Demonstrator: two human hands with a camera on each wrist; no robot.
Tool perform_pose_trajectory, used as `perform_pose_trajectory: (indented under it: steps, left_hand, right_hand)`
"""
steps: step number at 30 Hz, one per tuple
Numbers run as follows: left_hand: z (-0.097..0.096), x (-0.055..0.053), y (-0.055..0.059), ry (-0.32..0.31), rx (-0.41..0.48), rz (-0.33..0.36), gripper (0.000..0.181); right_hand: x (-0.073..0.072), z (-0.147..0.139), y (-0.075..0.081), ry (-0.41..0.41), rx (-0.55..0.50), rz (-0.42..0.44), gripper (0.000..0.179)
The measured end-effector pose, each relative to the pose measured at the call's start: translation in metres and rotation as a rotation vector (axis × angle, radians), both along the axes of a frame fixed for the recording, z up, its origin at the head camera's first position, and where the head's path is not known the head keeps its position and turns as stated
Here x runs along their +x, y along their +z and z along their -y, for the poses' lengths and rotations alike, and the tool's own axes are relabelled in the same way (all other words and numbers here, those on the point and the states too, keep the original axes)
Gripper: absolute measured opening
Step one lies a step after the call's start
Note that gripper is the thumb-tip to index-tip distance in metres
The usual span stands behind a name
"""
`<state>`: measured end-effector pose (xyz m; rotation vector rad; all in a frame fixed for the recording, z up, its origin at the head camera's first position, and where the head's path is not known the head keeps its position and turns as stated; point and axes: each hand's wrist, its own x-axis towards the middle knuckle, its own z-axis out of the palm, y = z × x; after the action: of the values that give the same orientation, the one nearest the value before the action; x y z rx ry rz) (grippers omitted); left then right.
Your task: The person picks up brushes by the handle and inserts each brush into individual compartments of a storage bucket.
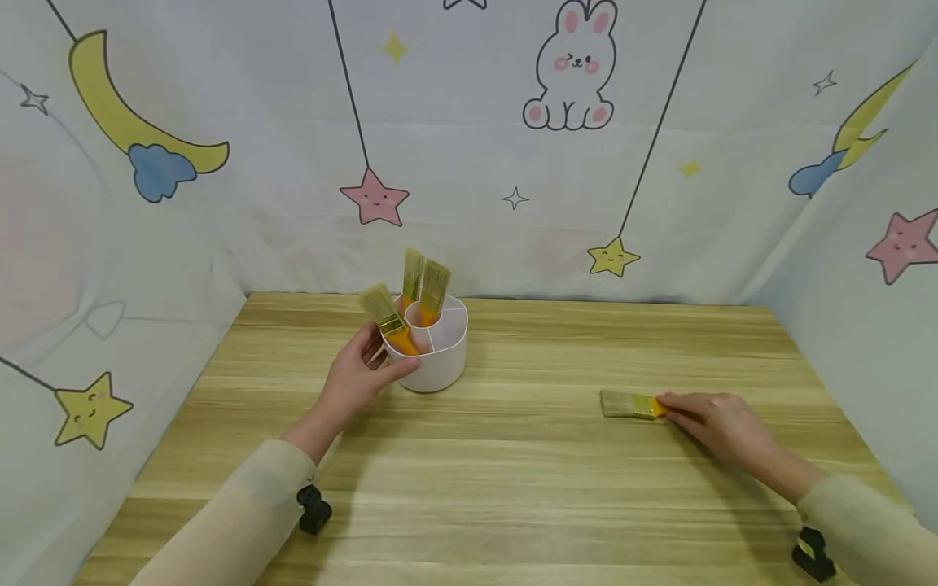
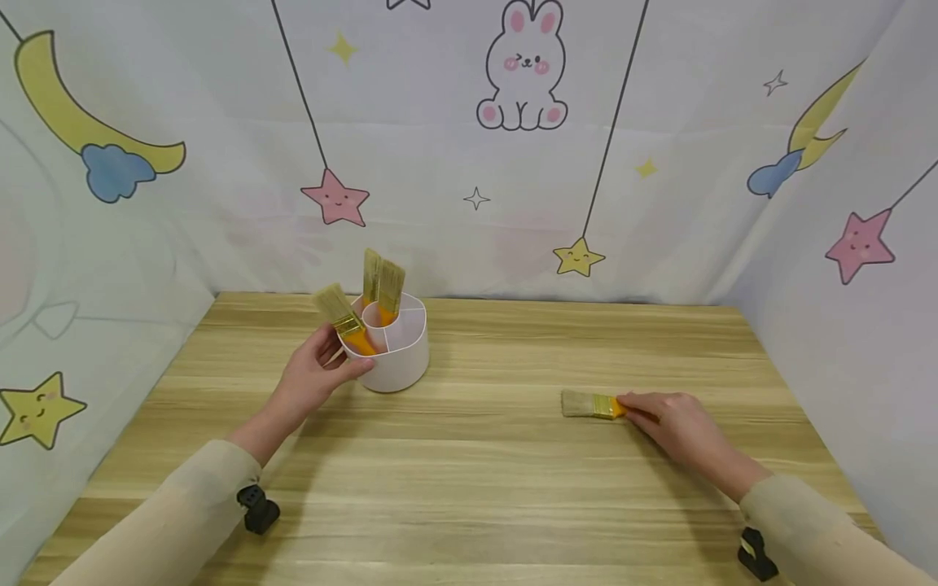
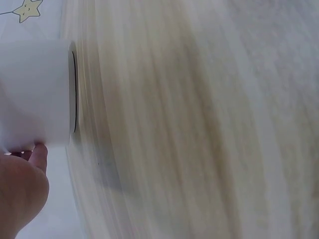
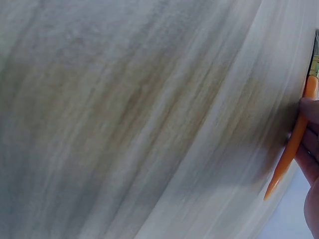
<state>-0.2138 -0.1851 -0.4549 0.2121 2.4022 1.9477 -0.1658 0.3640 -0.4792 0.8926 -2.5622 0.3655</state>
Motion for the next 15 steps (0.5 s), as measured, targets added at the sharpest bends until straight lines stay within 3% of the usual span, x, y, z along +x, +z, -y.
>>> perform_pose_trajectory:
  steps: [8, 15]
  left_hand:
    - [0.002, 0.000, 0.000, -0.002, -0.006, -0.003, 0.097]
    - [0.002, 0.000, 0.001, -0.013, 0.004, 0.006, 0.098]
  right_hand:
    - [-0.007, 0.004, 0.005, 0.016, 0.002, -0.012, 0.039]
    - [-0.013, 0.013, 0.015, -0.016, -0.021, 0.056, 0.035]
